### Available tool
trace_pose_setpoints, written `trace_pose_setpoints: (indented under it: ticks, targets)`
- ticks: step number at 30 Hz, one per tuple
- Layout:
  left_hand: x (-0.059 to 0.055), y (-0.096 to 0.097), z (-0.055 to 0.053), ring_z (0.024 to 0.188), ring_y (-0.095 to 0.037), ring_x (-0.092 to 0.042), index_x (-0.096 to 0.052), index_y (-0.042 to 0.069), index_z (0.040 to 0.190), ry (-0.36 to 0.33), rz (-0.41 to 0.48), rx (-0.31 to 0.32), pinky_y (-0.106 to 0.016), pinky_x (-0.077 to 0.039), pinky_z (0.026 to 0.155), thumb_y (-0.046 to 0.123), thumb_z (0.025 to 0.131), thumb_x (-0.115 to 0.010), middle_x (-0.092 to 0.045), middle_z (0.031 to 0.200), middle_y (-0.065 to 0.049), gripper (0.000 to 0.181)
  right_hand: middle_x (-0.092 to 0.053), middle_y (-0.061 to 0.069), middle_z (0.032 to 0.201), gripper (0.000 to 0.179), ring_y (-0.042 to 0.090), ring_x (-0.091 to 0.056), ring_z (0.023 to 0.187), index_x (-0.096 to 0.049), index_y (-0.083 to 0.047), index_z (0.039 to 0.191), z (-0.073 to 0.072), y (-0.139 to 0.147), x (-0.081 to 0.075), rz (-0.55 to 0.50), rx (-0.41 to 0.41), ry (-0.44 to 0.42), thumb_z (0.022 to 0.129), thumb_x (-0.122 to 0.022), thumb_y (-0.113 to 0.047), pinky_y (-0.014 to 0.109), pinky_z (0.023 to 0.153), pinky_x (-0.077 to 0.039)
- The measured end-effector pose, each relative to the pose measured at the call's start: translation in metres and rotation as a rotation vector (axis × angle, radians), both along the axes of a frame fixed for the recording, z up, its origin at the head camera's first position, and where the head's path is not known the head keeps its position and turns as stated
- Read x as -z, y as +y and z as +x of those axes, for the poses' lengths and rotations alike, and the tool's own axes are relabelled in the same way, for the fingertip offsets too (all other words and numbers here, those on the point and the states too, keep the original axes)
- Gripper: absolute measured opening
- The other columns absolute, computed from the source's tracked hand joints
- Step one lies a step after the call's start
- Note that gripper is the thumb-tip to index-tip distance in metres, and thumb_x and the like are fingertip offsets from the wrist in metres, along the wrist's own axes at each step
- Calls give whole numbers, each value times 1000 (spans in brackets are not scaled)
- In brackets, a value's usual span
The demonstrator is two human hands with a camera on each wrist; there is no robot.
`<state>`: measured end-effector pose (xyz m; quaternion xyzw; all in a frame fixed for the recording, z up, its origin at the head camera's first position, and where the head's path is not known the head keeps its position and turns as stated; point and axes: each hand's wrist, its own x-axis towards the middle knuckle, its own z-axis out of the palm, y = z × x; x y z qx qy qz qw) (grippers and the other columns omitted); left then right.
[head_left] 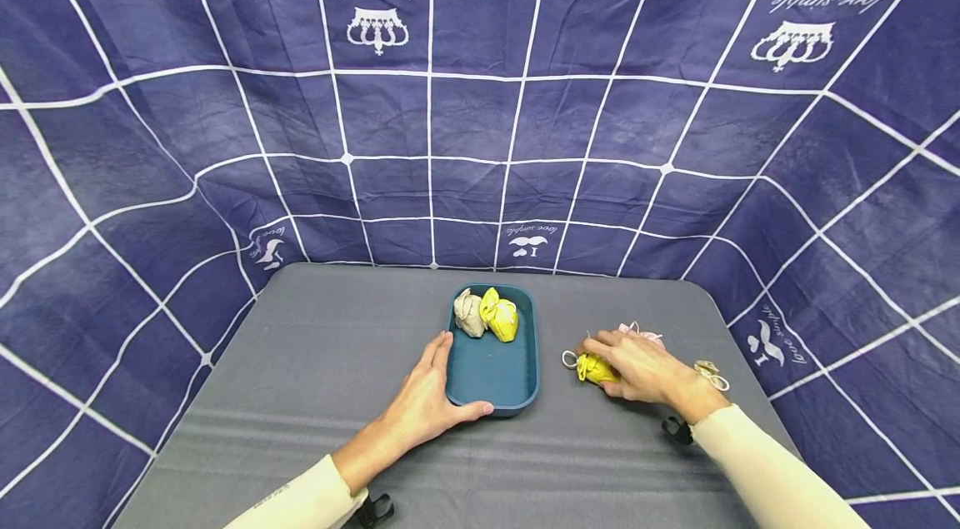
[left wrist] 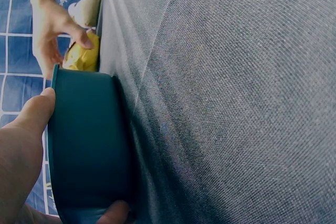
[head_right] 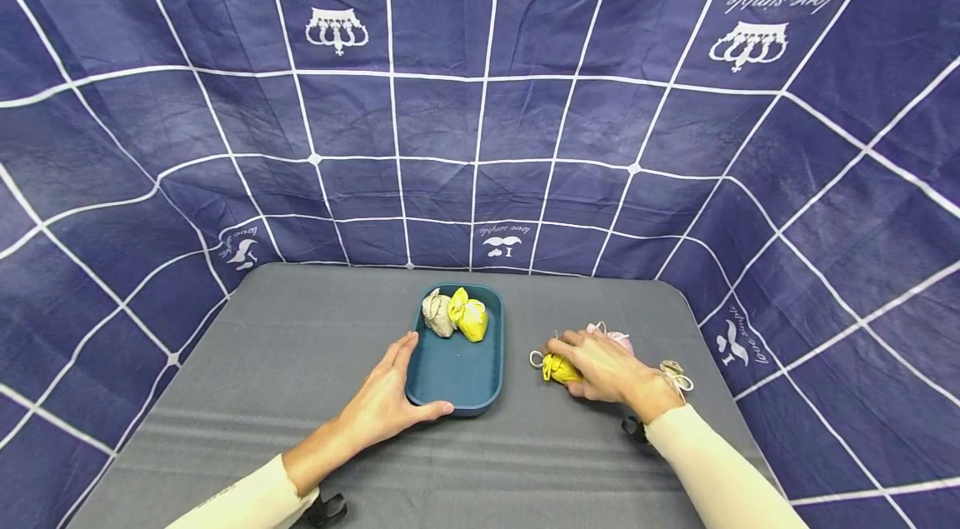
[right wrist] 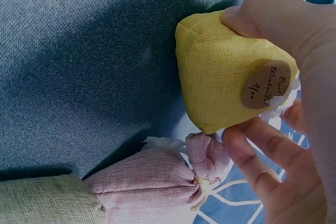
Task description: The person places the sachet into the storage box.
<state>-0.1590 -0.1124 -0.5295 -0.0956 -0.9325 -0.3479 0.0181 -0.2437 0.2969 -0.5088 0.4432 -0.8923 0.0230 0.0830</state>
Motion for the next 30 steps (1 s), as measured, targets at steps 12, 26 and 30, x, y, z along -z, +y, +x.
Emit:
trace_pose_setpoints:
  ticks: [12,26,30]
  targets:
    - [0,1,1,154,-53,-62,-39,-7,176,13,3,-8,-66,-57,124,60,78,-106,-45,181,-27,137,-68,-10,110,63,3,-57,91,-74,-19,140,1,-6,-1,-63,11,-67,83,-100,-22,38,82,-56]
    - [0,1,0,157,-52,-61,-39,-6,177,22,-7,-2,-68,-56,123,65,78,-105,-44,182,-27,139,-68,-13,111,57,3,-57,90,-73,-20,139,2,-13,-3,-127,48,-109,88,-98,-19,29,79,-54]
    - [0,1,0,156,-53,-60,-39,-7,176,24,-2,-3,-69,-56,123,63,78,-105,-44,182,-27,137,-68,-12,108,59,3,-56,87,-72,-21,140,2,-16,-4,-159,60,-126,88,-98,-19,24,75,-51]
